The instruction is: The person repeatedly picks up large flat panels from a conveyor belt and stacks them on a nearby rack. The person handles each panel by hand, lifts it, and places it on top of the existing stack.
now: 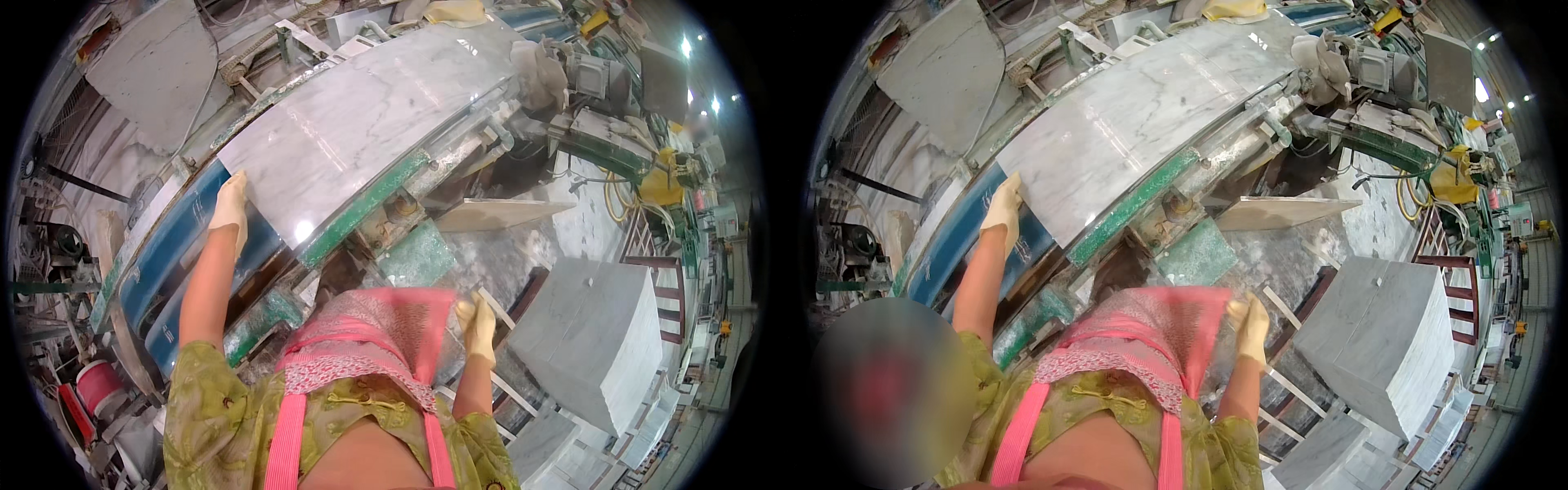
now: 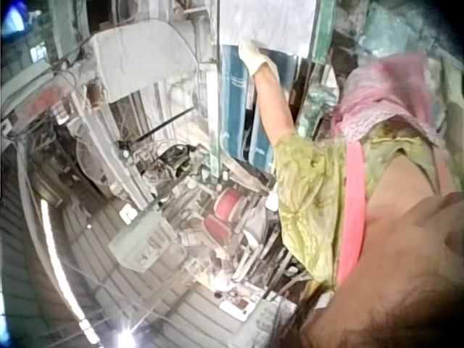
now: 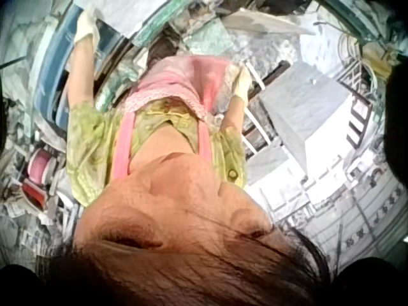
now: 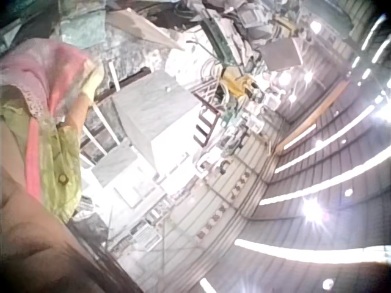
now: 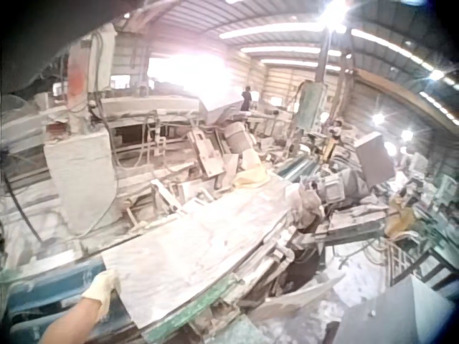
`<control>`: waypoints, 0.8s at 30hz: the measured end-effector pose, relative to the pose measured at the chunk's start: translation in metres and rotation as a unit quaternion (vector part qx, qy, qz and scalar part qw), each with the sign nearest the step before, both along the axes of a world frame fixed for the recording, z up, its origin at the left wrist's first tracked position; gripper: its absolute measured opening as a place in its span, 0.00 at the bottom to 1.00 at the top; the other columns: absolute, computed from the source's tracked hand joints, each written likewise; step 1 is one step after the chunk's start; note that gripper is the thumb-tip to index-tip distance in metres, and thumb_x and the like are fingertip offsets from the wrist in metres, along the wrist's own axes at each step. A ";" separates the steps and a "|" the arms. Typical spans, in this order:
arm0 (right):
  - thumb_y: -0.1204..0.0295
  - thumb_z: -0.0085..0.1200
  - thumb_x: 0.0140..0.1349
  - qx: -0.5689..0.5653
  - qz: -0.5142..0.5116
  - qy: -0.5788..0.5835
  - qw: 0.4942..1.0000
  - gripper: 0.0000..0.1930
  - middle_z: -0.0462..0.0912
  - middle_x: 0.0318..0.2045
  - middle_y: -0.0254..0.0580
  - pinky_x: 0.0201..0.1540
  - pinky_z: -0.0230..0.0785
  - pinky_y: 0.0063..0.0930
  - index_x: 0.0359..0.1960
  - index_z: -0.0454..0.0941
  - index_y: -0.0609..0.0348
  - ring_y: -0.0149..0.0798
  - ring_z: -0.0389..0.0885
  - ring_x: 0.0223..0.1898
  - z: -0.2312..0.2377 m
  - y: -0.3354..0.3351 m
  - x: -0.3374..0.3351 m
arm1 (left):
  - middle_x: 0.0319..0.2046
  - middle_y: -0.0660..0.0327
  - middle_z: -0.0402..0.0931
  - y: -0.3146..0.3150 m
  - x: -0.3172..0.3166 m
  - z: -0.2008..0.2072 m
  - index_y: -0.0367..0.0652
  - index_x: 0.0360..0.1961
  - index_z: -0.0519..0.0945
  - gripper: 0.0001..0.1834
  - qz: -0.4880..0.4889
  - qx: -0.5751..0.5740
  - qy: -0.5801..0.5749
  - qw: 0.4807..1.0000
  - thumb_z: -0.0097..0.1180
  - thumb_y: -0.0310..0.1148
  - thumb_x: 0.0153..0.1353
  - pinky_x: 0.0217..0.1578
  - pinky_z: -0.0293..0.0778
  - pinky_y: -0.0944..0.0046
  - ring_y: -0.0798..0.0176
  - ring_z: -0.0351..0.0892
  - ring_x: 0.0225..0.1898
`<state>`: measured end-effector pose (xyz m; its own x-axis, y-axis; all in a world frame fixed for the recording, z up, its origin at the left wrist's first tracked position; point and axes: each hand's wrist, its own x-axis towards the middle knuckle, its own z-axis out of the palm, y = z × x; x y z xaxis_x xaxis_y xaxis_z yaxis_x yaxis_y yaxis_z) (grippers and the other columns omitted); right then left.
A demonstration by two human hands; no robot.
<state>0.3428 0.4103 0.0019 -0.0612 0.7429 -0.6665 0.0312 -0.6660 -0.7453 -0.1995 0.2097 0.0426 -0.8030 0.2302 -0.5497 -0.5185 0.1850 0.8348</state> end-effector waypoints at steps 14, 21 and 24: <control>0.50 0.47 0.70 -0.070 0.258 0.204 0.942 0.31 0.83 0.45 0.59 0.49 0.78 0.38 0.58 0.64 0.69 0.50 0.85 0.43 0.079 -0.063 -0.266 | 0.54 0.49 0.75 -0.018 0.033 0.068 0.37 0.49 0.80 0.21 -0.107 0.026 0.069 0.991 0.34 0.34 0.71 0.57 0.64 0.61 0.55 0.72 0.56; 0.51 0.54 0.66 -0.171 0.252 0.271 0.913 0.32 0.80 0.47 0.58 0.48 0.78 0.37 0.56 0.67 0.72 0.48 0.82 0.46 0.093 -0.093 -0.316 | 0.29 0.64 0.70 -0.020 0.024 0.096 0.32 0.38 0.79 0.23 -0.042 0.109 0.039 0.992 0.42 0.43 0.73 0.35 0.63 0.72 0.72 0.64 0.28; 0.61 0.55 0.67 -0.149 0.180 0.409 0.882 0.24 0.78 0.52 0.47 0.56 0.71 0.33 0.56 0.70 0.67 0.41 0.78 0.52 0.075 -0.102 -0.363 | 0.27 0.66 0.70 -0.012 0.017 0.105 0.34 0.37 0.79 0.22 0.052 0.239 -0.092 0.965 0.45 0.45 0.72 0.33 0.63 0.72 0.72 0.62 0.27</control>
